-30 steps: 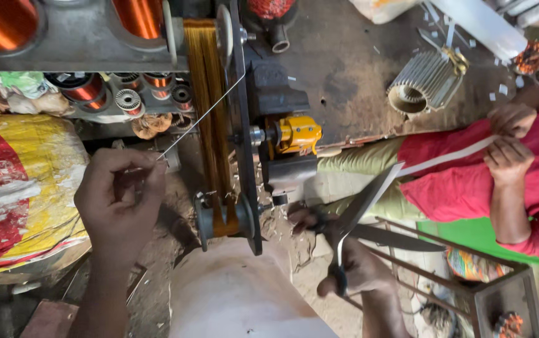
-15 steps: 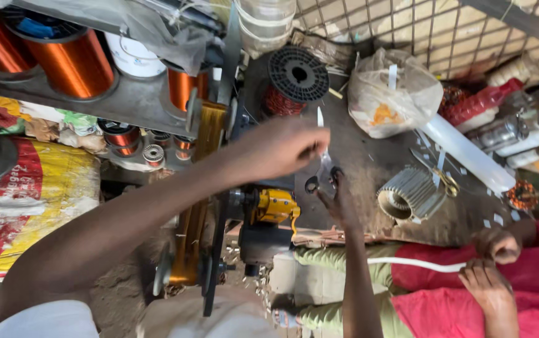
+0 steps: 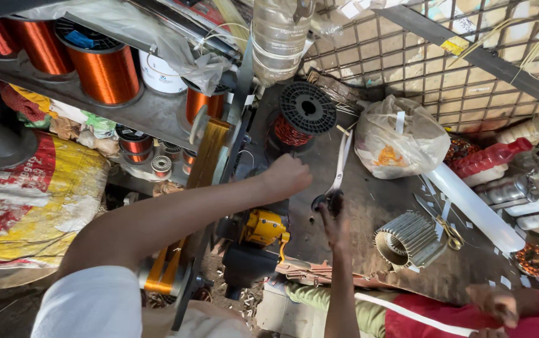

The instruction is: The person operates a wire-winding machine to coil copper wire onto a spool, then cuts the wire with scissors and places the finished coil on a shelf. The person also briefly plugs a charging cable into a power bank.

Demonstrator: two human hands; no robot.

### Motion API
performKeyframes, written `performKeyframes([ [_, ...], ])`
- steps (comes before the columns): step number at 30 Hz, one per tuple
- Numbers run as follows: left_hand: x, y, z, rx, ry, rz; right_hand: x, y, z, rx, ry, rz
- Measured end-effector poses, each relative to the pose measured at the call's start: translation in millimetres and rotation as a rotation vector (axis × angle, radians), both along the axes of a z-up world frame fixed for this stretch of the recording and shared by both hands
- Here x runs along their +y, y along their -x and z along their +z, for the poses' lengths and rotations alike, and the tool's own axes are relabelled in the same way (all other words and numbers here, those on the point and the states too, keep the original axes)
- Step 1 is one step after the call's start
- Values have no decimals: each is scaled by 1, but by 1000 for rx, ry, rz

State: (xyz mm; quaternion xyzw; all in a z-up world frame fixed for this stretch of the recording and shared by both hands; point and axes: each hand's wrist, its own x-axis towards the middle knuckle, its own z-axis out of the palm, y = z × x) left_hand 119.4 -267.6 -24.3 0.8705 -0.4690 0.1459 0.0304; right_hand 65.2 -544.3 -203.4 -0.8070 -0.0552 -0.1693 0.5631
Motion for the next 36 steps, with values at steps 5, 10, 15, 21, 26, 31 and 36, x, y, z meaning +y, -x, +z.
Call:
performKeyframes([
  [5, 74, 60, 63, 28, 328, -64, -14, 42, -6, 94, 465, -209],
  [10, 194, 143, 80, 222, 841, 174, 6, 92, -7, 134, 618, -169],
  [15, 242, 207, 20, 616, 1393, 660, 21, 105, -2, 41, 736, -167],
  [21, 258, 259, -39, 987, 1302, 470, 68, 111, 47, 28, 574, -195],
  [26, 265, 282, -76, 1269, 1387, 354, 118, 182, 93, -196, 281, -264],
  [31, 264, 327, -101, 1701, 1593, 62, 221, 297, 84, 368, 68, 127],
  [36, 278, 359, -128, 1725, 1095, -63, 341, 366, 59, 579, -81, 479],
])
